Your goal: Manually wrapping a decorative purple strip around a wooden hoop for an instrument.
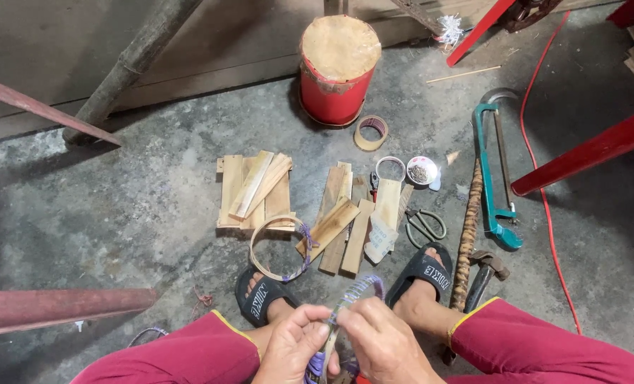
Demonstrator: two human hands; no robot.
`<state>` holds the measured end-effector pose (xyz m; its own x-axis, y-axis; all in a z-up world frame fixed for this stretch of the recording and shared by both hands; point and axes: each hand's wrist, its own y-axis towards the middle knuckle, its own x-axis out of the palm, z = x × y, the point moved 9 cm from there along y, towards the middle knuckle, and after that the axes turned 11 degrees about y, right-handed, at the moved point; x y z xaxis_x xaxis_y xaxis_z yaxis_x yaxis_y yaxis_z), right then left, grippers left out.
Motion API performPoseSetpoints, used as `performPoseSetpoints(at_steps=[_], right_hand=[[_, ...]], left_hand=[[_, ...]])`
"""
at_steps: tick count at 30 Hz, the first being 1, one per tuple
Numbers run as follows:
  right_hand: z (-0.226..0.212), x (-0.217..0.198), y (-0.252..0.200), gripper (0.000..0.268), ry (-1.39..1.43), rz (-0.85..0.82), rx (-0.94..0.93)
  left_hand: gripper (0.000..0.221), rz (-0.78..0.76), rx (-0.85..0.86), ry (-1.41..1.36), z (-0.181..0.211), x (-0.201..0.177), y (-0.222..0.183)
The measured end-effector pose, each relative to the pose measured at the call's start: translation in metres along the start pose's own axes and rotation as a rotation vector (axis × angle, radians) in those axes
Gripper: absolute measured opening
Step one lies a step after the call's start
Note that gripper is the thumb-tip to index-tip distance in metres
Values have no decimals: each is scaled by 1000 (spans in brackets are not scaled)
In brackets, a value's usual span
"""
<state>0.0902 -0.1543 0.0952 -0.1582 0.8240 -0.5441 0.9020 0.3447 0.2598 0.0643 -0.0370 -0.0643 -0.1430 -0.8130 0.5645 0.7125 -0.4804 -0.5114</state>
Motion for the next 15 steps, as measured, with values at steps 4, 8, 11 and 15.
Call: performPoseSetpoints(at_steps=[4,8,11,15], right_hand=[[8,13,-5,39,-43,-72,80],[13,19,-7,35,-101,-97,160],[12,16,-6,24,-118,-46,166],[3,12,-3,14,-113,8,84]], left_hand=[[21,154,8,-28,-1,-15,1],[22,196,3,4,-5,-19,4],[24,133,75,75,7,-8,3],[25,165,44,22,13,-4,0]])
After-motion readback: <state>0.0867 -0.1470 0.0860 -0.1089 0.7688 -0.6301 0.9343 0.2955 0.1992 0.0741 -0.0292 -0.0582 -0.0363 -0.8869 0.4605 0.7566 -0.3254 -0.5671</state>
